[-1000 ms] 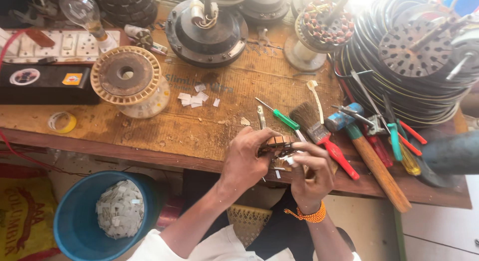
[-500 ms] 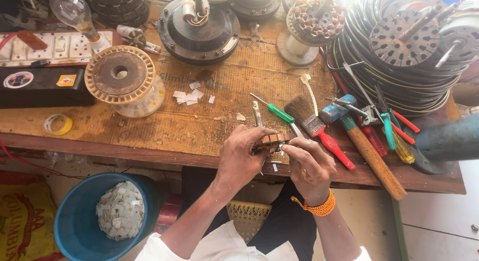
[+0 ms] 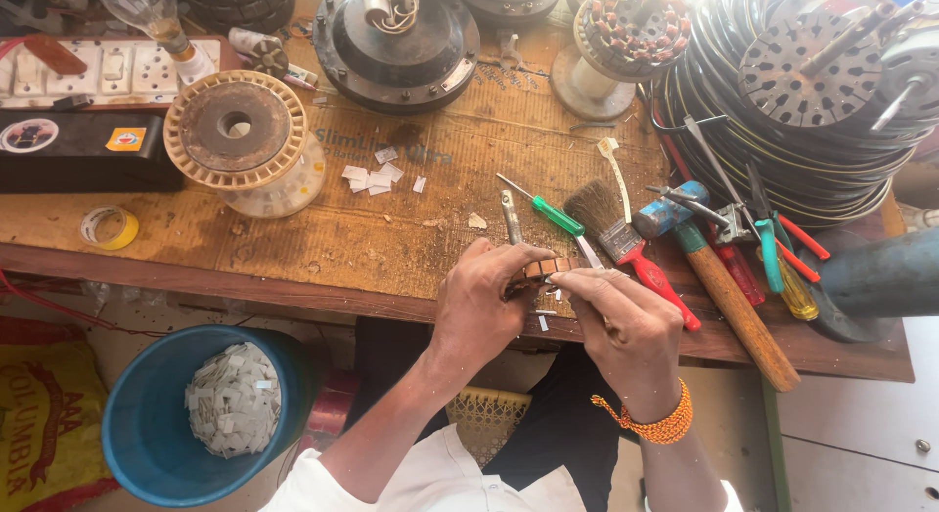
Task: The person inserts small white insulating strips into the slots of a motor armature, using a green screwdriver to press them in. They cut additional strips with scissors and continue inserting them into the armature slots.
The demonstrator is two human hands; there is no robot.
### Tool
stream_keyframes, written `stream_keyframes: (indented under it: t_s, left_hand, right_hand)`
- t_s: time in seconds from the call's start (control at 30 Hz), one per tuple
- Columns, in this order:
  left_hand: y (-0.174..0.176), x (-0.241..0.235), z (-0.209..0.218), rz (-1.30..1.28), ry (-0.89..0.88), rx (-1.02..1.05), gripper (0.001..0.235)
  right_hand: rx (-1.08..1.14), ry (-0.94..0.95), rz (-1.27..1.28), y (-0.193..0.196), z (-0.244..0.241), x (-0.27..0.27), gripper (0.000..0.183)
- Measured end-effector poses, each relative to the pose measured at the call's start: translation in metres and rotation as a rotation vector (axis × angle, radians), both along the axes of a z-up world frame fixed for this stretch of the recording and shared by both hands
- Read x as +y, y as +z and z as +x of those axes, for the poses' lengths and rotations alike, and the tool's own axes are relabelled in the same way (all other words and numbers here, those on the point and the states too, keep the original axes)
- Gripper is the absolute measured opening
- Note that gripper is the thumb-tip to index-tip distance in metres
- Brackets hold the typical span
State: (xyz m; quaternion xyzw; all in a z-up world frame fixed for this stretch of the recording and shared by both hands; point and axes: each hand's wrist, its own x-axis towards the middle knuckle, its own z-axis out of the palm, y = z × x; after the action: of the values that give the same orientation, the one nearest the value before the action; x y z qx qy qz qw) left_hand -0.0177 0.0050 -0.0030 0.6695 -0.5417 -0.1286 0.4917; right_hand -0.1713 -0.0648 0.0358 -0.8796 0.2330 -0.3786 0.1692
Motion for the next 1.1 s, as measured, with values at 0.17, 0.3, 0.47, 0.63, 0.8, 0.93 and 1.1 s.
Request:
stream_keyframes:
  t_s: [0.17, 0.3, 0.47, 0.63, 0.8, 0.93, 1.1]
  left_hand:
    - [-0.002, -0.001, -0.002, -0.007, 0.001, -0.001, 0.036]
    - [-0.001, 0.000, -0.003, -0.019, 0.002, -0.015, 0.037]
    - [0.006, 0.001, 0.001, 0.008, -0.059, 0.001, 0.038]
    - [0.011, 0.003, 0.005, 0.121, -0.120, 0.116, 0.043]
    - [0.009, 0.007, 0.004, 0.075, -0.126, 0.054, 0.029]
    - [0.007, 0.007, 0.007, 0.117, -0.151, 0.049, 0.029]
    - [0.012, 0.007, 0.009, 0.167, -0.154, 0.030, 0.032]
  right_hand:
    - [0.019, -0.028, 0.035, 0.002, 0.002, 0.000, 0.016]
    - [0.072, 0.040, 0.018, 0.004, -0.003, -0.006, 0.018]
    - [0.085, 0.117, 0.092, 0.007, -0.008, -0.021, 0.019]
    - [0.072, 0.151, 0.256, 0.007, -0.009, -0.031, 0.017]
    - [0.069, 0.182, 0.293, 0.003, -0.012, -0.033, 0.018]
    - [0.079, 0.164, 0.220, 0.004, -0.014, -0.029, 0.020]
    - [0.111, 0.177, 0.079, 0.012, -0.010, -0.022, 0.018]
